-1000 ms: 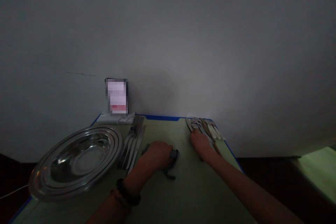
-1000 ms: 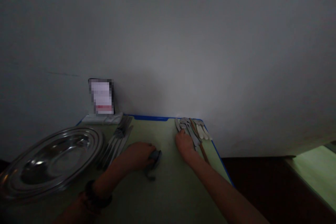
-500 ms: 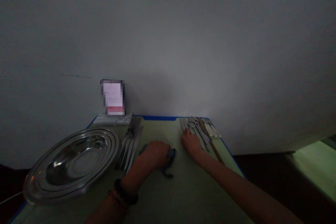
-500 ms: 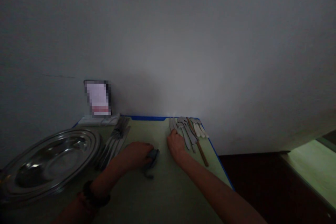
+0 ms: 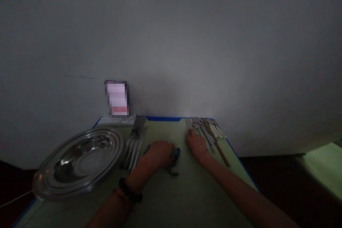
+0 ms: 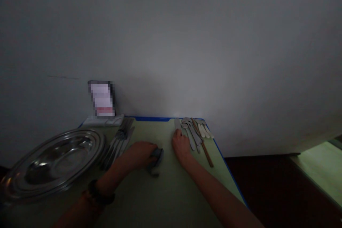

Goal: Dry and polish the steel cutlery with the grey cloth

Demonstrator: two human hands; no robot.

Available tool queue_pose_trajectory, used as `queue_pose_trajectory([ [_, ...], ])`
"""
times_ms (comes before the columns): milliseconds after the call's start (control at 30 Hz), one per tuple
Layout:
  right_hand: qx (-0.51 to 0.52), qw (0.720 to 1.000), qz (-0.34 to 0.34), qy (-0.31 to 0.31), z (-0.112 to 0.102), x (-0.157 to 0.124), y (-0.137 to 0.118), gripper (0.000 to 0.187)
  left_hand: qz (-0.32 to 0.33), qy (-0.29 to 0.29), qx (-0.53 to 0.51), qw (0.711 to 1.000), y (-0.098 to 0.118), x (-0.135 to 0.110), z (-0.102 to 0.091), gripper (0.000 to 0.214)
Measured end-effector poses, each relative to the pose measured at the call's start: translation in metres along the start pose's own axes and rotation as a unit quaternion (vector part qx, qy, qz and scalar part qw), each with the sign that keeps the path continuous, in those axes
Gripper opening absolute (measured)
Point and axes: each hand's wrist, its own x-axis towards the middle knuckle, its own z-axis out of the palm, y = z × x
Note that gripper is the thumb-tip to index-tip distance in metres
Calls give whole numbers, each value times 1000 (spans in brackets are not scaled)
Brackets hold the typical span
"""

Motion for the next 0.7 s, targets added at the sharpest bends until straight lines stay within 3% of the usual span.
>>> queue_pose_trajectory([
  [133, 37, 999, -13, 8, -7, -12, -5, 45, -17, 50, -8, 999, -1, 0, 9, 32],
  [200, 108, 993, -39, 26, -7, -23, -11, 43, -27, 92, -11, 995, -3, -3, 16, 37],
  [300, 265, 957, -98, 62, -1, -39, -21, 43, -41, 151, -4, 988, -8, -14, 29, 36],
  [400, 299, 940, -151, 61, 10, -45, -30, 37, -39, 196, 10, 980, -14, -30, 45, 37],
  [467, 312, 938, -140, 62, 18, -42, -33, 30, -35, 281, 21, 959, -17, -41, 55, 38],
  [533, 369, 922, -84, 81, 23, -36, -31, 29, -69, 316, 34, 946, -19, -49, 64, 44],
  [633, 473, 872, -3, 130, 29, -27, -25, 30, -131, 256, 46, 957, -17, -56, 75, 53],
  [700, 515, 841, 23, 166, 32, -24, -21, 30, -133, 195, 39, 971, -15, -57, 80, 56],
])
